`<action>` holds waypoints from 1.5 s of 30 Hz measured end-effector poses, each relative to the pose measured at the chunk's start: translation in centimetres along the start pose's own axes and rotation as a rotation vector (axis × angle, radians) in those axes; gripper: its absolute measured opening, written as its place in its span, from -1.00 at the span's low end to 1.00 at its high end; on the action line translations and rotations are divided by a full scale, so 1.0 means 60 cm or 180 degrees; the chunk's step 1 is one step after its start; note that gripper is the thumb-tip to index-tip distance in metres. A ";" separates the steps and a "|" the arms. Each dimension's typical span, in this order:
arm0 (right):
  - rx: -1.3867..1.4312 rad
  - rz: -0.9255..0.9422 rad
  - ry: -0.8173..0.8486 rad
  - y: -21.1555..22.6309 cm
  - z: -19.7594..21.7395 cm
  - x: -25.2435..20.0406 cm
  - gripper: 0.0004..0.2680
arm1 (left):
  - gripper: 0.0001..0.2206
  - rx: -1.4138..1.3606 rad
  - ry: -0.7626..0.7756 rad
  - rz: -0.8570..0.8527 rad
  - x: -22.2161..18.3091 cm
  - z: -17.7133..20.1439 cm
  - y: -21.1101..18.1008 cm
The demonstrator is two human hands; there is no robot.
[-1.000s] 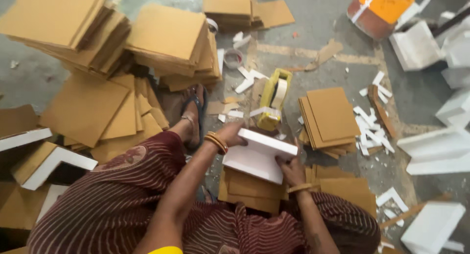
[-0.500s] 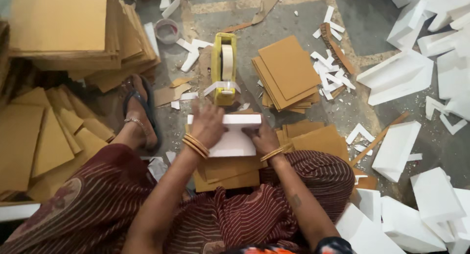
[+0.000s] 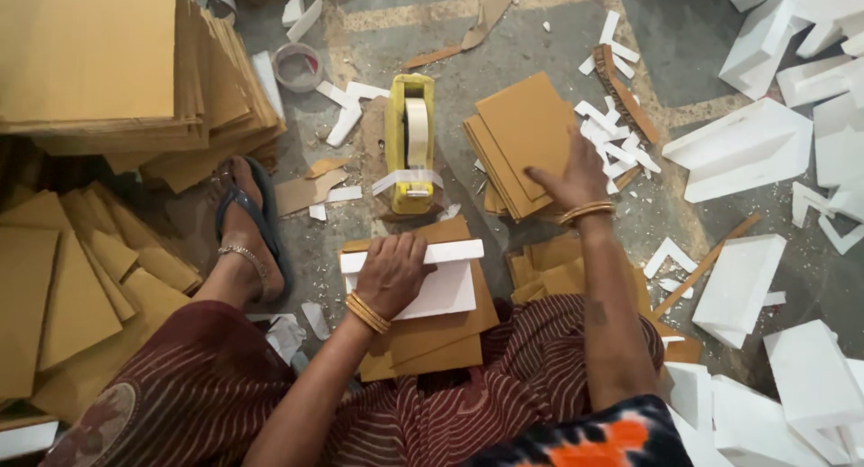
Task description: The person sits on the floor and assembles small cardboard boxes by inserting white foam inserts and sealing them with a tape dispenser. The person repeatedly picks up flat cardboard pieces, inserts foam, and tapes the boxes shut.
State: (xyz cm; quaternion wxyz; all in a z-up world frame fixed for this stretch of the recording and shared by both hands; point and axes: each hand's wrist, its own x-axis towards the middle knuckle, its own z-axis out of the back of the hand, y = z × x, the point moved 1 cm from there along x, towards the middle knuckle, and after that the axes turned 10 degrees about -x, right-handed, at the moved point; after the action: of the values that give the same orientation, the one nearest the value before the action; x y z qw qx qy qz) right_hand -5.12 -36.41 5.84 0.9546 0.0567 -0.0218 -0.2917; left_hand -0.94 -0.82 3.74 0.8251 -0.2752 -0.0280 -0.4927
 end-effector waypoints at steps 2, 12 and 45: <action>-0.0230 0.0093 0.0091 0.032 -0.021 0.004 -0.11 | -0.63 -0.0018 0.0047 0.0042 -0.001 -0.003 -0.002; -0.0537 0.0074 0.0850 -0.013 -0.095 0.003 -0.13 | -0.66 -0.0055 -0.0012 0.0113 -0.001 -0.003 -0.005; -0.1048 0.0845 -0.0178 -0.061 0.078 0.117 -0.52 | -0.60 -0.0113 0.0002 0.0179 -0.004 -0.018 0.001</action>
State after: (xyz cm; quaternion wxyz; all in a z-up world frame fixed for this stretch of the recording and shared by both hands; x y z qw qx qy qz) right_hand -1.67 -43.79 10.13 0.9800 -0.1114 -0.0077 -0.1645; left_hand -1.27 -1.11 2.72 0.8336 -0.2903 -0.0113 -0.4698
